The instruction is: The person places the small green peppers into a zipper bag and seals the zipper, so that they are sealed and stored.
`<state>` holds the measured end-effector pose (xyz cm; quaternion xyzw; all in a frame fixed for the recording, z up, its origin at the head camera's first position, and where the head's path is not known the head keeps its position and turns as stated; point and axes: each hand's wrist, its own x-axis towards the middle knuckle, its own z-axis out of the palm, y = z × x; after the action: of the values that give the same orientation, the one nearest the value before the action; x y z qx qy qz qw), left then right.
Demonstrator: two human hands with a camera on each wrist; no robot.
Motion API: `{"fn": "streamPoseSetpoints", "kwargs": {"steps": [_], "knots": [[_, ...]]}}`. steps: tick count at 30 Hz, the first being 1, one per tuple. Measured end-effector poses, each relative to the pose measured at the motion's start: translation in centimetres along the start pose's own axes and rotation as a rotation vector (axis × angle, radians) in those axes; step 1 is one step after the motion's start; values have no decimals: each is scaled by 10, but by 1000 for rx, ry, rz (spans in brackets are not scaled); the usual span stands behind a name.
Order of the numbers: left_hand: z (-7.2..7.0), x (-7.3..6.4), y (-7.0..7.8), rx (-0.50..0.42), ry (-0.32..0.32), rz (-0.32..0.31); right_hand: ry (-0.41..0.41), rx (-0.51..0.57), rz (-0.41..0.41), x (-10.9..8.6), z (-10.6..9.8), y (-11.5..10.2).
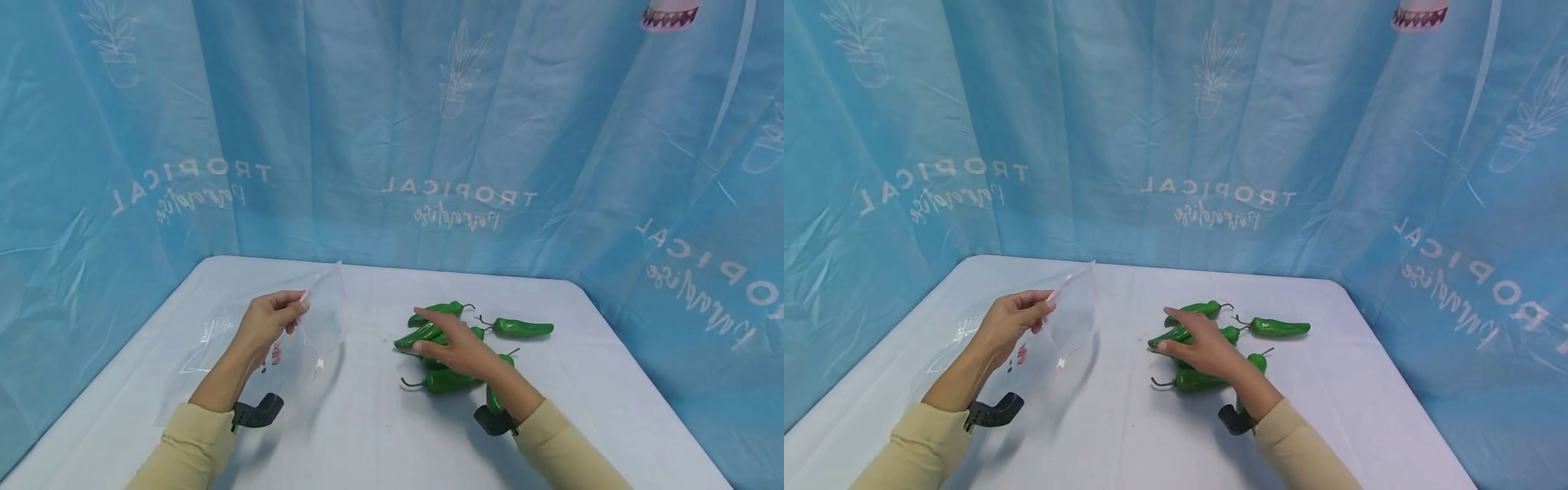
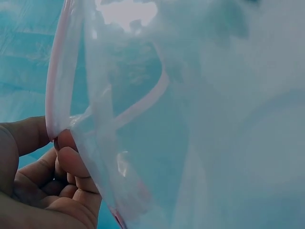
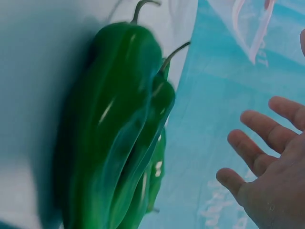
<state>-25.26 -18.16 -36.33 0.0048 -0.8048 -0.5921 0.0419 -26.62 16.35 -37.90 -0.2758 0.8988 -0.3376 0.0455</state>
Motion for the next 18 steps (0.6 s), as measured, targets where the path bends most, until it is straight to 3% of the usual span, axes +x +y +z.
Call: {"fn": "streamPoseSetpoints", "kwargs": {"steps": [18], "knots": [[1, 1, 11, -37, 38, 19, 93, -22, 107, -46, -23, 62]]}}
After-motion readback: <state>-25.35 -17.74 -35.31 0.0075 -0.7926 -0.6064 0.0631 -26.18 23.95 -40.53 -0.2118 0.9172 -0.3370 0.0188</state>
